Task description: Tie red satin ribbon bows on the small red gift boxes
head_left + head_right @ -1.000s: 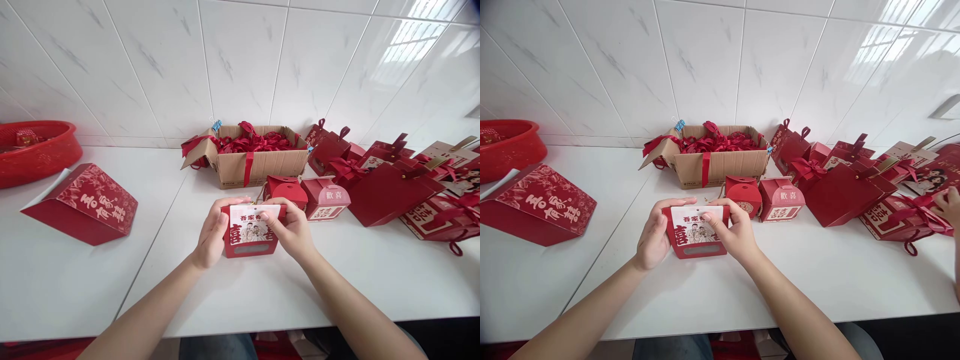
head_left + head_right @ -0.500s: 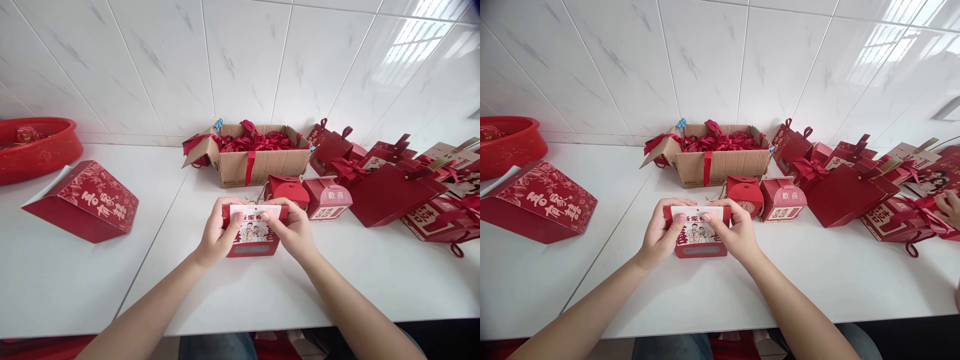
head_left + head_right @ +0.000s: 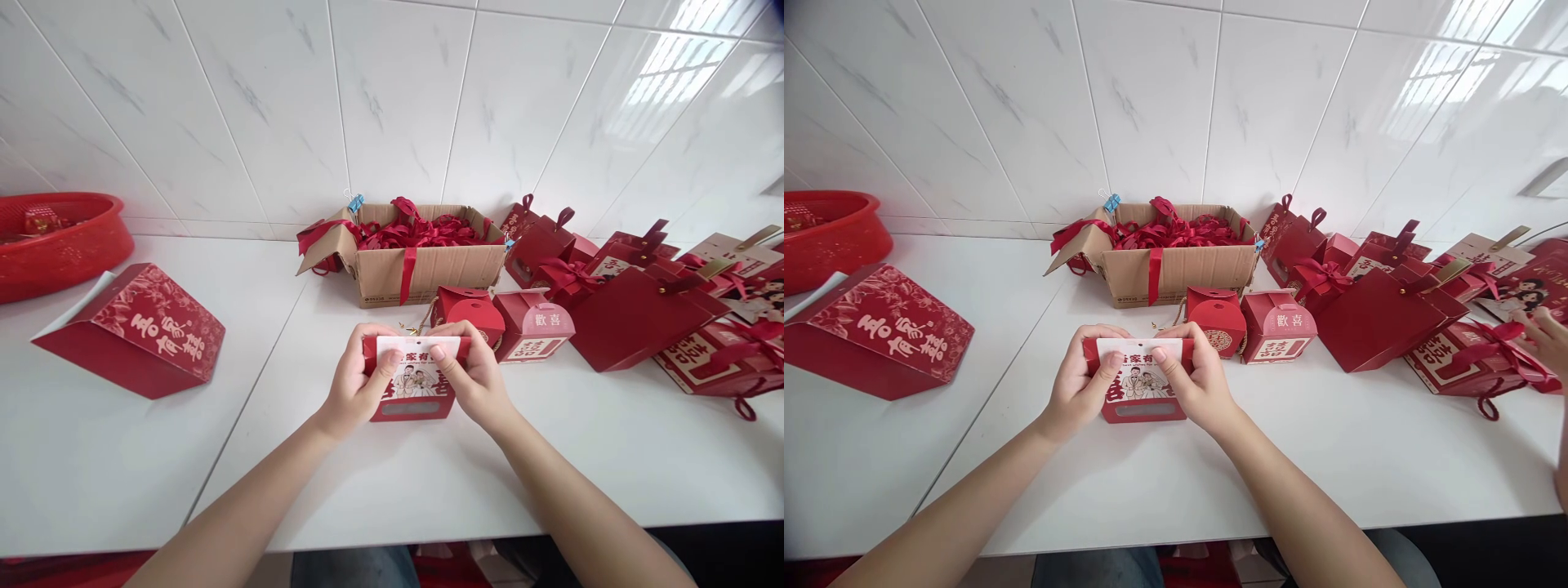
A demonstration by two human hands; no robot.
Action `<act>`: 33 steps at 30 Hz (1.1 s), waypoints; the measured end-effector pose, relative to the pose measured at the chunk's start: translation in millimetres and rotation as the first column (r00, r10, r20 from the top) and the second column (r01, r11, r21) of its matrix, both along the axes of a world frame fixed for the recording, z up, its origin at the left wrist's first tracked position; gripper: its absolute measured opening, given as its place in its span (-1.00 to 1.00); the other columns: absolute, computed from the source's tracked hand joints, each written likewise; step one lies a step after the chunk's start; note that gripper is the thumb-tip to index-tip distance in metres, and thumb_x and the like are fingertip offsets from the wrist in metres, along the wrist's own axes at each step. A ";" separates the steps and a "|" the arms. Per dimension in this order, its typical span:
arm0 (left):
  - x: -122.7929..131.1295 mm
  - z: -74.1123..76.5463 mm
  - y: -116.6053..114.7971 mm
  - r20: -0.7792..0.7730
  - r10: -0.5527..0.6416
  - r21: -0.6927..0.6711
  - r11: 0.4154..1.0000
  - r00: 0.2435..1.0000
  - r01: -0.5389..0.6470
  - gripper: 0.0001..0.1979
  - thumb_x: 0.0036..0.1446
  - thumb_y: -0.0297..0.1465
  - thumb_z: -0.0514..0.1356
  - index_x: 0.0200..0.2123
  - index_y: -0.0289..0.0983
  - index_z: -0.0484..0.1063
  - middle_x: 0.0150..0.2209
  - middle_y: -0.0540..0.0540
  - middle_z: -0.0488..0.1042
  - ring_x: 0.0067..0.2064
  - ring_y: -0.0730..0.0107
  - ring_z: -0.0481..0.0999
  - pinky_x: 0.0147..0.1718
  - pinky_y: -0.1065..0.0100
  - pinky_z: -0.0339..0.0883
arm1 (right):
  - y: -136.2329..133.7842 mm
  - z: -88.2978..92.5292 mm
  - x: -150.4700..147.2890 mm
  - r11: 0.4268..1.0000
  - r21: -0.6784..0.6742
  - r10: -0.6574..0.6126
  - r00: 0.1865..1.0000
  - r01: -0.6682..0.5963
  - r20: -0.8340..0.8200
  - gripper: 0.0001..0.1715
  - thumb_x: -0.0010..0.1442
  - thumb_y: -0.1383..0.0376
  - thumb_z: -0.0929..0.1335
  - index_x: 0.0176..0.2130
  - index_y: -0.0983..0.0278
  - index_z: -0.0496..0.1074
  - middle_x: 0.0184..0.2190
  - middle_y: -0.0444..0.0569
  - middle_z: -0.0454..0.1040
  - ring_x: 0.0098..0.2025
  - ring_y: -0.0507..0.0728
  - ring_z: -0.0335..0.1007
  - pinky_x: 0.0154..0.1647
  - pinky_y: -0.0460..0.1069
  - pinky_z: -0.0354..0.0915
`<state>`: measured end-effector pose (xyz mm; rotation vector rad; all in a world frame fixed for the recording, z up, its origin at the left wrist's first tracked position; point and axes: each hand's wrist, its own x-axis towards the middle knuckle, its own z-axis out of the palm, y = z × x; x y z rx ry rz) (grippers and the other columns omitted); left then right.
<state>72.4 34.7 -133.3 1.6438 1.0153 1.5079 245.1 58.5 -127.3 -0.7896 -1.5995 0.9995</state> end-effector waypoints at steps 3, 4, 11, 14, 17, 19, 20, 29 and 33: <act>-1.1 -0.1 0.3 -0.025 0.008 0.027 1.000 1.000 -0.007 -0.84 0.28 -0.26 0.10 -0.15 -0.19 0.27 -0.17 -0.09 0.42 -0.18 0.35 0.45 -0.25 0.35 0.37 | -0.1 0.1 -0.2 1.000 -0.010 0.003 1.000 -0.003 0.001 -0.77 0.24 0.09 0.32 -0.27 0.20 0.30 -0.31 -0.03 0.47 -0.29 0.09 0.40 -0.34 -0.02 0.37; -1.6 -0.3 0.5 -0.032 0.009 0.036 0.999 0.999 -0.008 -0.85 0.28 -0.26 0.10 -0.15 -0.19 0.26 -0.17 -0.09 0.42 -0.17 0.35 0.45 -0.24 0.35 0.37 | -0.2 0.2 -0.4 1.000 -0.015 0.003 1.000 -0.003 0.001 -0.77 0.23 0.09 0.33 -0.27 0.19 0.30 -0.32 -0.04 0.47 -0.30 0.09 0.40 -0.35 -0.03 0.37; -2.2 -1.1 2.1 -0.077 0.026 0.087 0.996 0.997 -0.019 -0.87 0.31 -0.27 0.05 -0.15 -0.19 0.24 -0.18 -0.10 0.39 -0.17 0.34 0.42 -0.23 0.34 0.32 | -1.3 0.6 -1.7 1.000 -0.027 0.006 1.000 -0.006 -0.011 -0.78 0.21 0.10 0.35 -0.27 0.18 0.30 -0.38 -0.07 0.48 -0.34 0.09 0.41 -0.39 -0.03 0.34; -1.6 -1.5 2.4 -0.069 0.036 0.087 0.996 0.997 -0.030 -0.85 0.31 -0.25 0.05 -0.16 -0.19 0.24 -0.19 -0.10 0.37 -0.17 0.32 0.41 -0.21 0.31 0.31 | -1.4 0.7 -2.2 1.000 -0.025 0.002 1.000 -0.002 -0.012 -0.78 0.21 0.11 0.36 -0.27 0.18 0.30 -0.36 -0.07 0.49 -0.34 0.08 0.41 -0.37 -0.03 0.36; -1.2 -1.9 2.6 -0.062 0.042 0.085 0.996 0.997 -0.036 -0.85 0.31 -0.24 0.05 -0.17 -0.19 0.24 -0.20 -0.08 0.36 -0.16 0.32 0.40 -0.20 0.31 0.29 | -1.4 1.2 -2.5 1.000 -0.012 -0.001 1.000 0.001 -0.016 -0.80 0.21 0.13 0.36 -0.27 0.19 0.30 -0.35 -0.07 0.49 -0.33 0.08 0.42 -0.34 -0.03 0.37; -1.0 -2.0 2.5 -0.065 0.047 0.081 0.996 0.997 -0.042 -0.86 0.31 -0.25 0.05 -0.17 -0.19 0.24 -0.21 -0.07 0.35 -0.19 0.33 0.40 -0.22 0.32 0.29 | -1.7 1.8 -2.7 1.000 -0.012 -0.002 1.000 0.001 -0.018 -0.82 0.21 0.15 0.36 -0.28 0.19 0.31 -0.35 -0.07 0.49 -0.34 0.07 0.41 -0.34 -0.03 0.36; -0.9 -2.0 2.3 -0.068 0.050 0.077 0.996 0.996 -0.045 -0.86 0.31 -0.25 0.05 -0.18 -0.19 0.24 -0.22 -0.06 0.35 -0.21 0.35 0.40 -0.24 0.34 0.29 | -1.9 2.1 -2.7 1.000 -0.015 -0.003 1.000 0.003 -0.019 -0.82 0.21 0.16 0.36 -0.29 0.19 0.32 -0.35 -0.07 0.49 -0.34 0.07 0.41 -0.34 -0.04 0.36; -4.7 1.0 -0.6 -0.125 0.105 0.040 0.994 0.987 -0.101 -0.87 0.27 -0.29 0.12 -0.24 -0.22 0.27 -0.35 0.01 0.38 -0.34 0.48 0.41 -0.37 0.46 0.30 | 0.8 1.6 1.2 0.997 -0.065 0.027 0.999 -0.029 -0.035 -0.79 0.17 0.14 0.40 -0.33 0.20 0.35 -0.38 -0.08 0.49 -0.36 0.06 0.40 -0.39 -0.06 0.33; -10.5 2.8 -1.2 -0.125 0.112 0.021 0.994 0.986 -0.110 -0.87 0.19 -0.31 0.21 -0.30 -0.23 0.34 -0.37 0.00 0.47 -0.36 0.49 0.45 -0.40 0.49 0.33 | 5.2 5.1 4.9 0.986 -0.137 0.090 0.996 -0.093 -0.026 -0.75 0.13 0.12 0.42 -0.35 0.23 0.38 -0.42 -0.09 0.47 -0.40 0.06 0.38 -0.41 -0.05 0.31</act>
